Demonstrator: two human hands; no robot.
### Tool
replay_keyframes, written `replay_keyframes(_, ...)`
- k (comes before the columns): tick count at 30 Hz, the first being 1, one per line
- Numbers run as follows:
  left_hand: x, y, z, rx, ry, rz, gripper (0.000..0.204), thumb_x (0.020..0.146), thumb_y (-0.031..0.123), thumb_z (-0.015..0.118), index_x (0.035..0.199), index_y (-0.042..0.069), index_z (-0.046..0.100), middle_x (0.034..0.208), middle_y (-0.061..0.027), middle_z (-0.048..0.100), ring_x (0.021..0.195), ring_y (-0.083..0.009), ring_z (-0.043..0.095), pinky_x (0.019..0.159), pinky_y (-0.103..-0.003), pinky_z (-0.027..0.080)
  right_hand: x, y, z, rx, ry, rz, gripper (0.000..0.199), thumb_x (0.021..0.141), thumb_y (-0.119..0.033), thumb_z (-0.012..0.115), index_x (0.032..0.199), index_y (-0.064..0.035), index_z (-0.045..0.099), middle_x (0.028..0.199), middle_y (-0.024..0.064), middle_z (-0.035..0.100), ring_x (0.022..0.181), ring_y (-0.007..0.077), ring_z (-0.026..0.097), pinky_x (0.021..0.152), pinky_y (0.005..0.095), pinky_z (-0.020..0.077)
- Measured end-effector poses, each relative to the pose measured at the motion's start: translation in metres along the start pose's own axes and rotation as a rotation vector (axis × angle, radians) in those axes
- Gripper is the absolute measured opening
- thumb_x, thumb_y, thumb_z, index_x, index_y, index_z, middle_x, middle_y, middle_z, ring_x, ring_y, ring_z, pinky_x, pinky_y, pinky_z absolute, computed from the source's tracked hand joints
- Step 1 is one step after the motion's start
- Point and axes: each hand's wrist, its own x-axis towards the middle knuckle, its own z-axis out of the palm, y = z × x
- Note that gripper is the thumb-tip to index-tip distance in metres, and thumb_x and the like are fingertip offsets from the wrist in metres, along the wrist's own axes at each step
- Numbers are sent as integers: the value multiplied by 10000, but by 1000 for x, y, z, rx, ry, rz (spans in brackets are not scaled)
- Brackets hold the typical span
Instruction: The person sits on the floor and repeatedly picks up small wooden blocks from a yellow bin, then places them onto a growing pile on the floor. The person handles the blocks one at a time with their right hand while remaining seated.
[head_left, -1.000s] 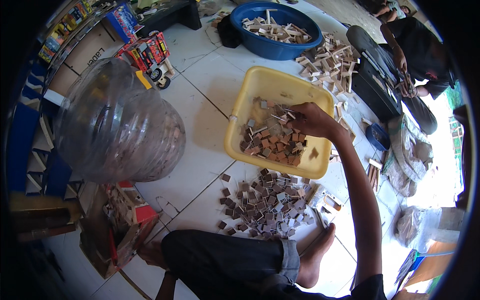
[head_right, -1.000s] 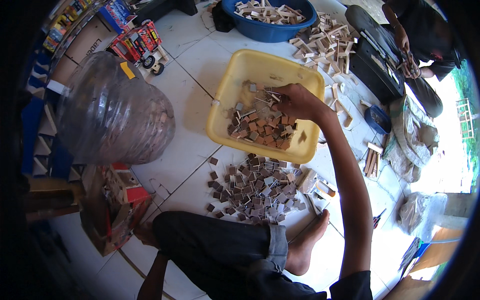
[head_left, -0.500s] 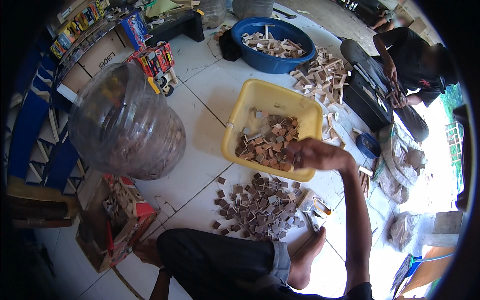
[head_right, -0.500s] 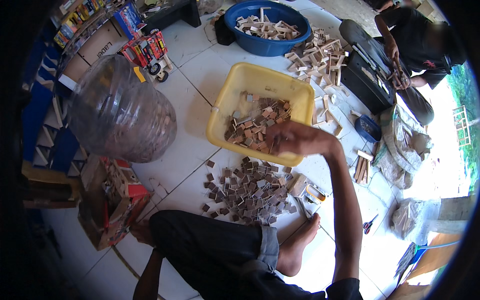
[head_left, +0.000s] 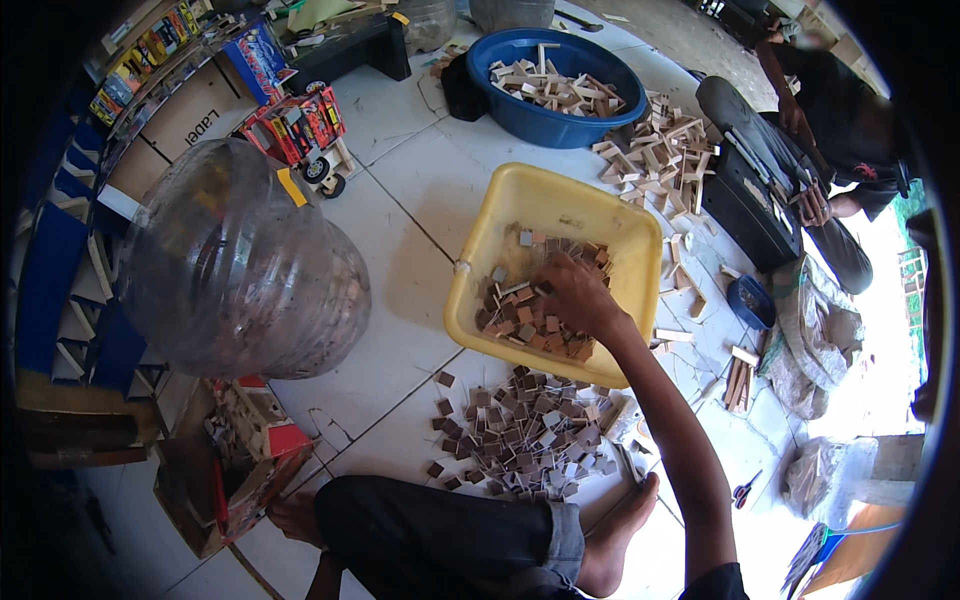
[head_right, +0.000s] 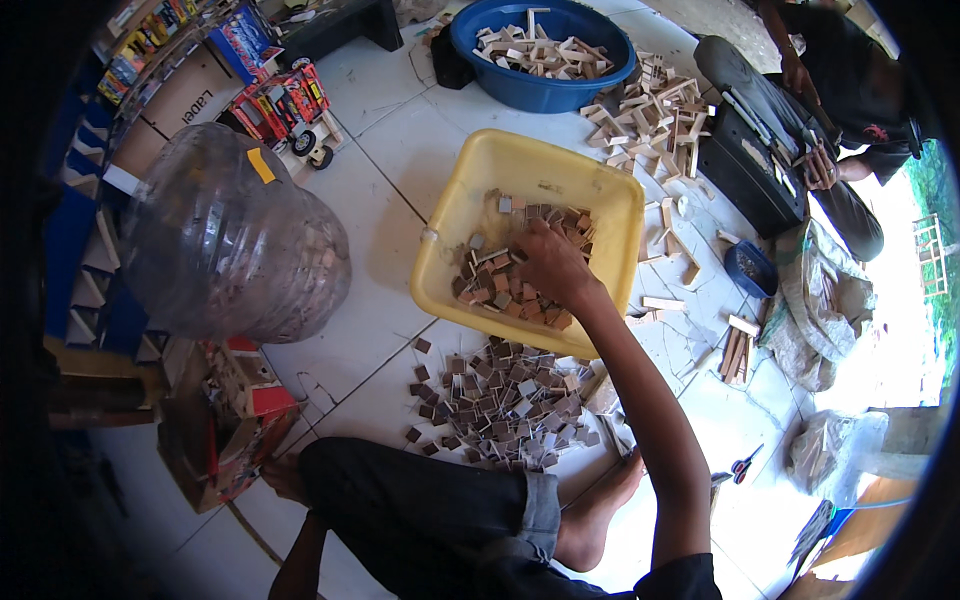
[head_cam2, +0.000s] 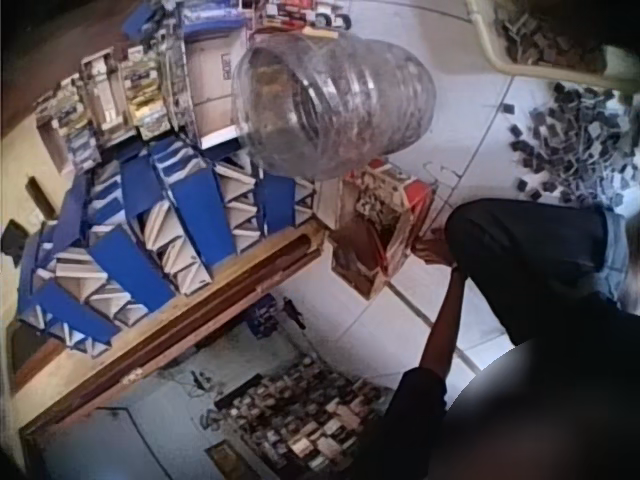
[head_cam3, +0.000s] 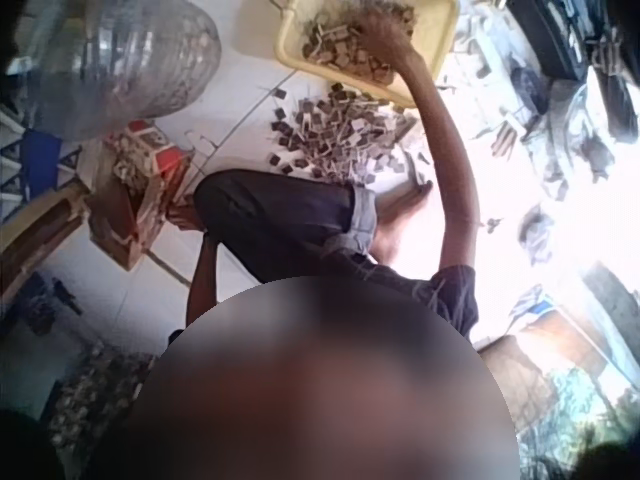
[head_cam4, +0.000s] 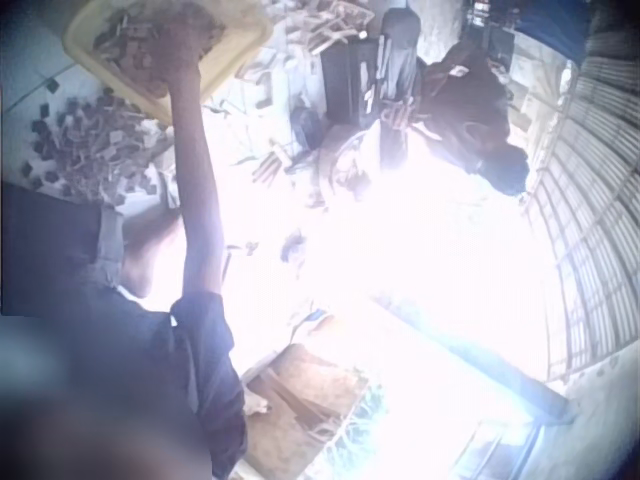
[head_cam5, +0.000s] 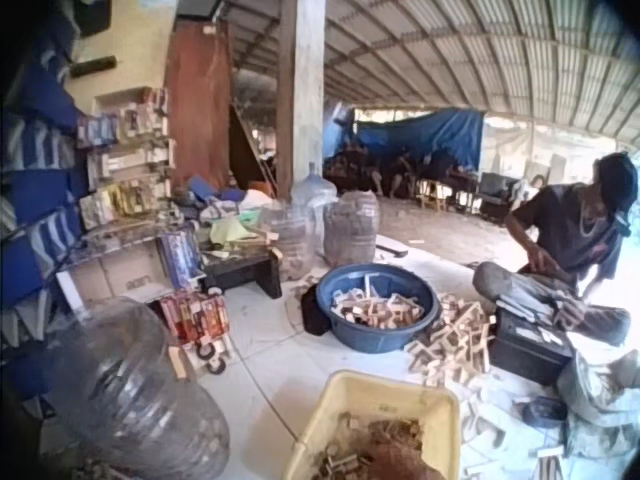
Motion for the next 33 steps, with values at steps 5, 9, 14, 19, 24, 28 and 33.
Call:
replay_keyframes(5,3,2,-7,18,-141,-65,586,1001,424,461,1437,37,404,1404,-192,479,1374,-348,449,1045,-514,427,14,13,-9,121,-153,-23,274,730,-65,769,994,-75,698,1030,129,716,1079,350,674,927,435,542)
replay_keyframes(9,4,4,-9,38,-102,-51,584,1002,438,445,1428,39,415,1392,-187,487,1357,-346,467,1034,-508,434,11,16,-33,262,-74,-72,256,732,-12,779,982,-58,754,933,106,760,901,272,737,816,363,585)
replay_keyframes(14,1,6,-8,34,-84,-41,591,1010,467,417,1416,38,426,1388,-183,490,1340,-349,481,1014,-505,443,-3,15,-73,603,-105,243,146,873,31,734,1018,34,750,937,79,753,876,157,741,736,268,630)
replay_keyframes(19,0,1,-3,32,-87,-36,628,1029,511,381,1421,23,417,1426,-201,468,1366,-363,461,1019,-509,442,-22,7,-97,1009,-81,219,263,932,-69,745,1142,67,666,1044,117,710,902,197,745,829,306,630)
replay_keyframes(24,-1,-7,4,-2,-43,2,636,1024,498,430,1417,-2,398,1449,-229,444,1384,-380,437,1027,-535,435,-42,-8,-107,1224,-130,214,300,954,-136,734,1192,35,667,1146,129,709,959,207,729,868,314,623)
replay_keyframes(28,-1,-10,7,-71,-46,14,623,1015,469,472,1414,-3,388,1439,-231,445,1383,-388,428,1029,-555,425,-50,-36,-112,1273,-191,226,337,966,-177,724,1219,35,658,1156,143,712,1005,210,722,880,320,620)
replay_keyframes(33,0,-10,12,-32,-37,-15,589,977,414,507,1388,6,402,1397,-220,459,1364,-388,439,1017,-557,428,-58,-72,-114,801,-367,120,285,992,-189,681,1199,7,686,1150,126,727,982,214,731,847,331,615)
